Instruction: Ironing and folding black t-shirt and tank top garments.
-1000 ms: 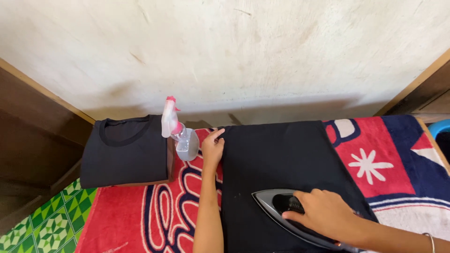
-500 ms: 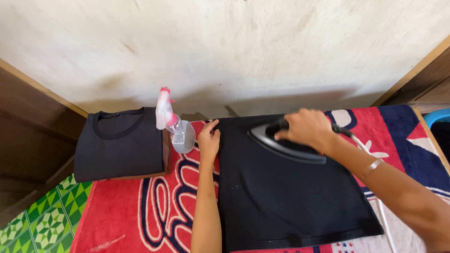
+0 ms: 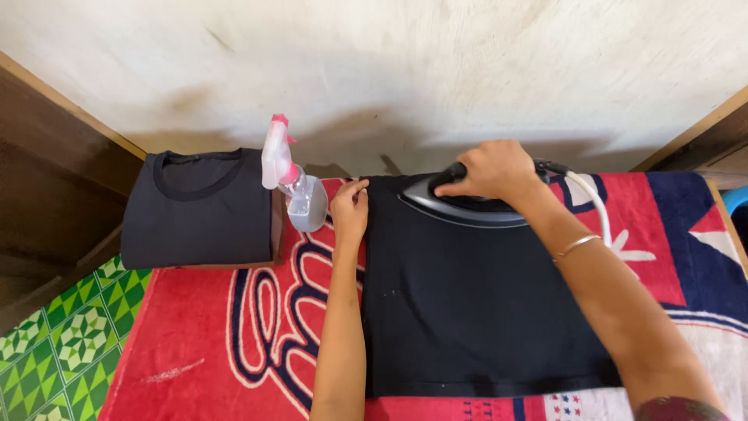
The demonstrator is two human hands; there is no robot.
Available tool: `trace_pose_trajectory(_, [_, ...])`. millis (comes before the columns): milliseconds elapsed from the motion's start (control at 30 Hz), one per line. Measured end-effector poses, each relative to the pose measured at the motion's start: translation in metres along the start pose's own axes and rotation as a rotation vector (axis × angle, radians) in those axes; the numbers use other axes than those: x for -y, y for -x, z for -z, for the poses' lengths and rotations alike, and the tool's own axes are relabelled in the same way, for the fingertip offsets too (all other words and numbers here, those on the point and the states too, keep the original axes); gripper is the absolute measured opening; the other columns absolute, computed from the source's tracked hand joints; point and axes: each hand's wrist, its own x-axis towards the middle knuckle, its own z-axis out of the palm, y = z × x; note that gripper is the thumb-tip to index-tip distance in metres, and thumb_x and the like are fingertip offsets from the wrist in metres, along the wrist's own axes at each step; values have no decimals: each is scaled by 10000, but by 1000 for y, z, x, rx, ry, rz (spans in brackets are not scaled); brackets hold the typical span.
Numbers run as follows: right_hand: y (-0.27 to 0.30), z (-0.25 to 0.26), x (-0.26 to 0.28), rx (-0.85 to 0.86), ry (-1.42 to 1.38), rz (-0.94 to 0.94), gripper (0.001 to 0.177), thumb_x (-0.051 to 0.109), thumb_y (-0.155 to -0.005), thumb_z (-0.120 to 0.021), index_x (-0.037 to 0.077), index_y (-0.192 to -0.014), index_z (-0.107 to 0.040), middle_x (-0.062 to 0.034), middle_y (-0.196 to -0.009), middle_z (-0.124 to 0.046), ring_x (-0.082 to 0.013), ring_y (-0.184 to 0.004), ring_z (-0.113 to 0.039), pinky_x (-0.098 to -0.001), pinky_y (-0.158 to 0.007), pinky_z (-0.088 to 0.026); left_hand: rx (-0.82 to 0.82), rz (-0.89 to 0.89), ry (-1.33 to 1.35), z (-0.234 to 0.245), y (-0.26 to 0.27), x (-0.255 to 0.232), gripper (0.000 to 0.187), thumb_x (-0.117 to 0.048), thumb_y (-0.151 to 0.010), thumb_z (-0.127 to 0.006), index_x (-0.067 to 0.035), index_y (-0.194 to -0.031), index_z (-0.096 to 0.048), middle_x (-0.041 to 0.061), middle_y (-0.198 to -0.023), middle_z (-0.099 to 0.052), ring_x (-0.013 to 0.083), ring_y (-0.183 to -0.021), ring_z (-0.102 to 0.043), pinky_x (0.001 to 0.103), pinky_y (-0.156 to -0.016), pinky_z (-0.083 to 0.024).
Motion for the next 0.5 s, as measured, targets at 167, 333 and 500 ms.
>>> trace_pose_trajectory(167, [-18,17,36,55,-12,-23,824,913,-740,-550,171,-1000,-797,-111,-796,-742,-298,-797,-743,-432,-697,-600,-43,-94,-57,10,1,-19,231,-88,-908,-662,-23,-1112,-747,183,-1065,-740,321,-952,-712,400,-875,-551])
trace_pose_trajectory(333, [-43,13,69,0,-58,-35,786,884,-734,-608,154,-954,-800,-123,-829,-738,-310,-812,-741,-436,-698,-592,-123,37,-188,32,-1,-32,235,-175,-984,-642,20,-1108,-680,205,-880,-727,367,-846,-707,465,-812,-532])
trace_pose_trajectory(500, [-51,9,81,-84,-135,-103,776,846,-720,-680,111,-944,-791,-140,-875,-743,-347,-822,-742,-445,-713,-593,-26,56,-415,53,1,-88,253,-240,-984,-653,2,-956,-719,239,-760,-699,444,-768,-677,534,-726,-502])
